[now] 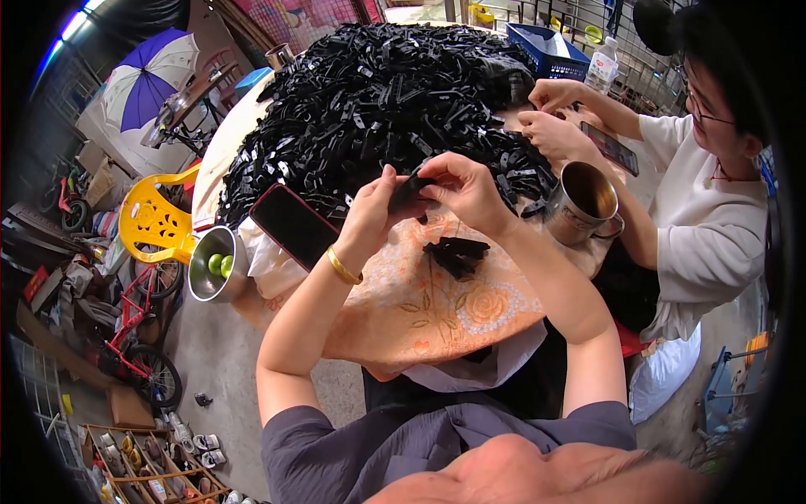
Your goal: The person assembles small black plastic components by hand at a table.
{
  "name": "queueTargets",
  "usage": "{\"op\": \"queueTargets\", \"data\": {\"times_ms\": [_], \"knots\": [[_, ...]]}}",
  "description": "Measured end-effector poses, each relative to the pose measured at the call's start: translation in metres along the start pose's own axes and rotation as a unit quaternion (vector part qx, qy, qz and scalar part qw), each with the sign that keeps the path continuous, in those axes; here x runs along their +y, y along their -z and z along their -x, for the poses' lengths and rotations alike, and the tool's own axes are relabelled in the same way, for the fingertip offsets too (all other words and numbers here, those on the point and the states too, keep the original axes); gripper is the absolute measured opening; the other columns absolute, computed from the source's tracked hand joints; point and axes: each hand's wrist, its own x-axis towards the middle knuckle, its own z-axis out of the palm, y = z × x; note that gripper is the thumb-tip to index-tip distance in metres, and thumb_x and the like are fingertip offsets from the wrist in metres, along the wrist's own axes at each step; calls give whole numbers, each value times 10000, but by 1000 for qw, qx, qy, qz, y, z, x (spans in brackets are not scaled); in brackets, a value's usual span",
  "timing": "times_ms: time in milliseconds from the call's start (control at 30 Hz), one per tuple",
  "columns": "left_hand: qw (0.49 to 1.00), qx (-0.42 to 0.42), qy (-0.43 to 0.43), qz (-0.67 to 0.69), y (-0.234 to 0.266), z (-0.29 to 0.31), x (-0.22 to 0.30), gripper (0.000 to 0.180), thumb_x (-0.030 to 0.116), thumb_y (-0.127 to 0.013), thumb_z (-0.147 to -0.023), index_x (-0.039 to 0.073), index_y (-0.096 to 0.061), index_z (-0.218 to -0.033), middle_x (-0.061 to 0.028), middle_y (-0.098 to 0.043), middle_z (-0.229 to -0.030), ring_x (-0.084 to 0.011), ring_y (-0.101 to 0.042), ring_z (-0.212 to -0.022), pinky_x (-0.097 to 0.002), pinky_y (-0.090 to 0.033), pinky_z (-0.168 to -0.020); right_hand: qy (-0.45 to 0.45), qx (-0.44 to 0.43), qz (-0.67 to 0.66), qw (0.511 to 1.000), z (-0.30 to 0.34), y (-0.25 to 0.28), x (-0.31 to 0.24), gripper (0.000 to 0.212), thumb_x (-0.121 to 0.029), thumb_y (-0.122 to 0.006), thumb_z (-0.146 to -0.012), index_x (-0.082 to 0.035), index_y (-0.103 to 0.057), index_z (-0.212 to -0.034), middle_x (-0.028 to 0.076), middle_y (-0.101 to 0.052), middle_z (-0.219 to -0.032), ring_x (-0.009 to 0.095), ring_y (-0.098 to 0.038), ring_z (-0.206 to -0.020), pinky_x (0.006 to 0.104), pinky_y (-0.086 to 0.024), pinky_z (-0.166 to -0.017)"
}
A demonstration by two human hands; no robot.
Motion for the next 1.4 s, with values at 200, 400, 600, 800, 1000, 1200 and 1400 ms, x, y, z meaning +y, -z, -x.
{"op": "queueTargets", "data": {"times_ms": [200, 400, 600, 800, 1000, 1200, 1400], "knots": [[996, -58, -52, -40, 1, 6, 7, 410, 312, -368, -968, -57, -533, -1042, -141, -622, -921, -196, -626, -740, -280, -528, -649, 79, 4, 149, 986, -4, 7, -10, 176, 58, -629, -757, 23, -634, -929, 76, -615, -842, 129, -615, -753, 230, -502, -667], [996, -65, -4, -56, 7, 5, 9, 331, 224, -420, -957, -72, -529, -1057, -137, -624, -915, -187, -617, -711, -252, -503, -605, 117, -105, 182, 971, -3, 11, -21, 155, 44, -638, -740, 18, -647, -893, 95, -611, -834, 174, -606, -753, 253, -493, -666], [996, -7, -35, -83, 2, 3, 5, 310, 185, -540, -903, -69, -543, -1082, -113, -631, -915, -161, -617, -784, -258, -509, -689, 147, -59, 247, 956, 0, 6, -13, 167, 46, -639, -733, 14, -651, -897, 101, -609, -861, 190, -606, -749, 252, -494, -653], [915, -27, -170, -366, 8, 4, 3, 387, 75, -672, -777, -48, -552, -1123, -89, -660, -880, -90, -586, -747, -233, -475, -700, 181, -48, 263, 946, -3, 5, -13, 188, -26, -668, -717, -4, -637, -901, 115, -606, -839, 265, -600, -751, 306, -500, -676], [855, -37, -191, -481, -9, 15, 13, 313, 28, -629, -795, -24, -571, -1098, -56, -655, -834, -67, -579, -733, -216, -474, -653, 60, -144, 292, 944, -1, 24, -23, 401, -111, -693, -721, 22, -575, -1080, 184, -615, -1014, 280, -612, -873, 311, -489, -782], [861, -30, -227, -454, -10, 18, 8, 276, 20, -621, -796, -26, -587, -1066, -63, -664, -821, -66, -579, -713, -213, -468, -629, 27, -143, 245, 958, -3, 26, -27, 324, -113, -693, -741, 30, -608, -1020, 131, -656, -884, 175, -625, -765, 256, -492, -709], [761, -183, -265, -563, -23, 27, -8, 388, 152, -711, -729, 41, -595, -1082, -159, -604, -1003, -231, -593, -865, -319, -475, -742, -132, -76, 111, 982, -9, 33, 4, 255, -227, -610, -857, -11, -641, -991, 69, -659, -827, 109, -606, -702, 240, -495, -655]]}}
